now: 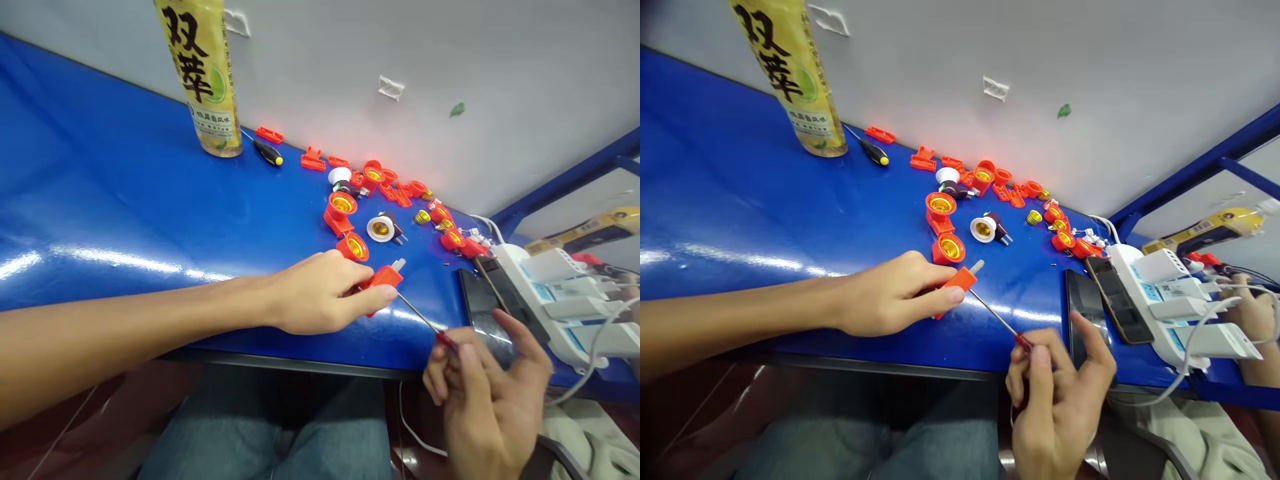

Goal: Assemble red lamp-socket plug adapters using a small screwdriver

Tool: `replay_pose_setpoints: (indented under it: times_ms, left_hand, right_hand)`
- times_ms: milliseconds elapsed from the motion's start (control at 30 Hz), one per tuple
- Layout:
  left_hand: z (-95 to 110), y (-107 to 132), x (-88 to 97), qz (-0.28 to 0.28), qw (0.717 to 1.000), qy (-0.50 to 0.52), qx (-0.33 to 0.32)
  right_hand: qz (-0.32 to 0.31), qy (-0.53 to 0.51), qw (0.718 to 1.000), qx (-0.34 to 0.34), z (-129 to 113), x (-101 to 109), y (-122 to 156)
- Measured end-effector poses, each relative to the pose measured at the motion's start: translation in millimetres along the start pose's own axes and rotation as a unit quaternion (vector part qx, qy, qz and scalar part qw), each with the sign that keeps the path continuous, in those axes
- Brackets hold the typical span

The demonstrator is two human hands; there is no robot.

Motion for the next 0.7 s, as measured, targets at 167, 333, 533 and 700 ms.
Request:
replay_pose_setpoints:
  times_ms: [167, 333, 533, 700]
  left_hand:
    - [-0.8, -0.4, -0.5, 0.003, 1.000, -0.027, 0.007]
    - [-0.6, -0.3, 0.3, 0.009, 1.000, -0.017, 0.005]
    - [-1.2, -0.1, -0.4, 0.006, 1.000, -0.029, -0.002]
    - [-2.8, 0.4, -0.7, 0.018, 0.999, -0.037, -0.010]
  right_hand:
    - [0.037, 0.063, 0.997, 0.039, -2.4, -1.4, -0.8]
    - [0.042, 0.027, 0.991, 0.126, -8.6, -4.6, -0.6]
    - [-0.014, 0.105, 0.994, -0.012, 1.2, 1.5, -2.4]
    - [0.007, 0.085, 0.995, 0.049, -0.1, 4.2, -4.3]
Point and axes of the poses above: each hand's wrist, its own y-axis away from the middle knuckle, its own x-axis out of the back of the hand, z = x × y, the point moved 3 cm from there along -y, towards the middle knuckle, and after that the axes turned 8 degrees about x, right-handed, at the moved point
